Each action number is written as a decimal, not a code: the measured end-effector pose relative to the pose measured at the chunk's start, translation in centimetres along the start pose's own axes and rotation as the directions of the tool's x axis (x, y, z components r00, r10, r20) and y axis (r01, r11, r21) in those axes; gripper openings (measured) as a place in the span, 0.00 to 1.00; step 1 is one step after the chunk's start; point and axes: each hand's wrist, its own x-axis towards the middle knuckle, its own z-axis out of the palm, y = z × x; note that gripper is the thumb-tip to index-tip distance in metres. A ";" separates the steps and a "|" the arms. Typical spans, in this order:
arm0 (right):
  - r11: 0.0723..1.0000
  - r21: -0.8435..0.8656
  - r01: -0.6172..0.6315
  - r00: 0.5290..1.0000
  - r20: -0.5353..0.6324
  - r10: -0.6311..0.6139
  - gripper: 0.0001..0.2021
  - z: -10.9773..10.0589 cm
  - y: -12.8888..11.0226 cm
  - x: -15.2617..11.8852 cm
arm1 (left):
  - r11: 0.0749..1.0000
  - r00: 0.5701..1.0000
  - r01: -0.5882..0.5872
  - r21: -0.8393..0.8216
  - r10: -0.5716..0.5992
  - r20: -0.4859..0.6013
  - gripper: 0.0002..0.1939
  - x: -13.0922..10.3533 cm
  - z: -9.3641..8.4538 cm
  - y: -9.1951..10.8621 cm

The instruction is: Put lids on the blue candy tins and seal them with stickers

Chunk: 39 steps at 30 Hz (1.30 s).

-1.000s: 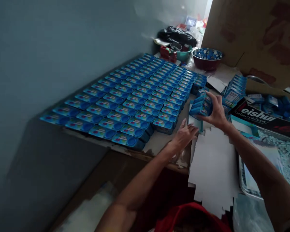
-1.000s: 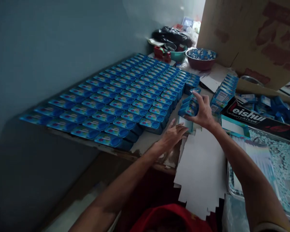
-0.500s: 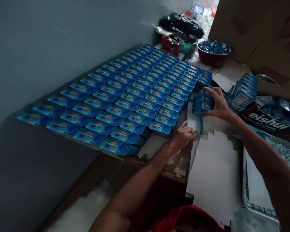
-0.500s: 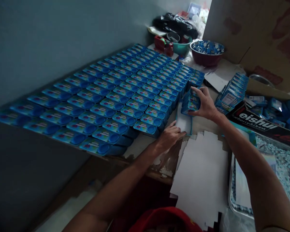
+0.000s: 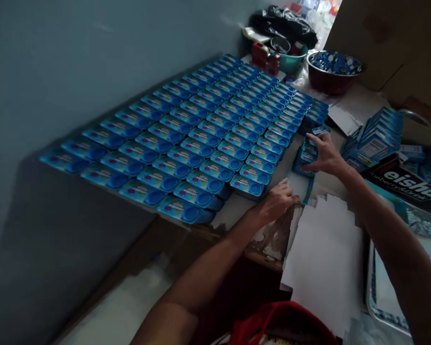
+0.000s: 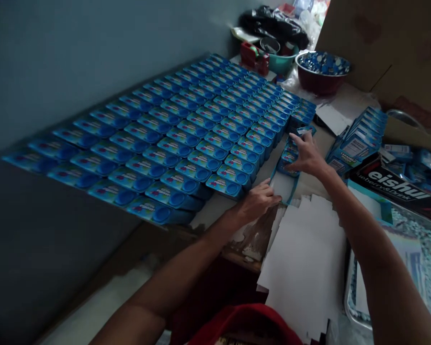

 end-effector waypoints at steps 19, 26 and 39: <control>0.994 -0.111 0.015 0.997 -0.077 -0.024 0.50 6.5 -23.7 -6.0 | 0.938 0.878 0.295 0.182 -0.191 -0.440 0.14 -15.3 -14.8 6.4; 0.988 -0.152 -0.026 0.999 -0.038 0.020 0.46 5.4 -24.4 -6.2 | 0.980 0.919 0.185 0.074 -0.146 -0.366 0.13 -16.6 -12.1 9.5; 0.997 -0.067 -0.046 0.999 -0.009 0.045 0.54 1.3 -22.9 -8.5 | 0.971 0.930 0.227 -0.069 -0.238 -0.279 0.09 -14.6 -9.1 11.8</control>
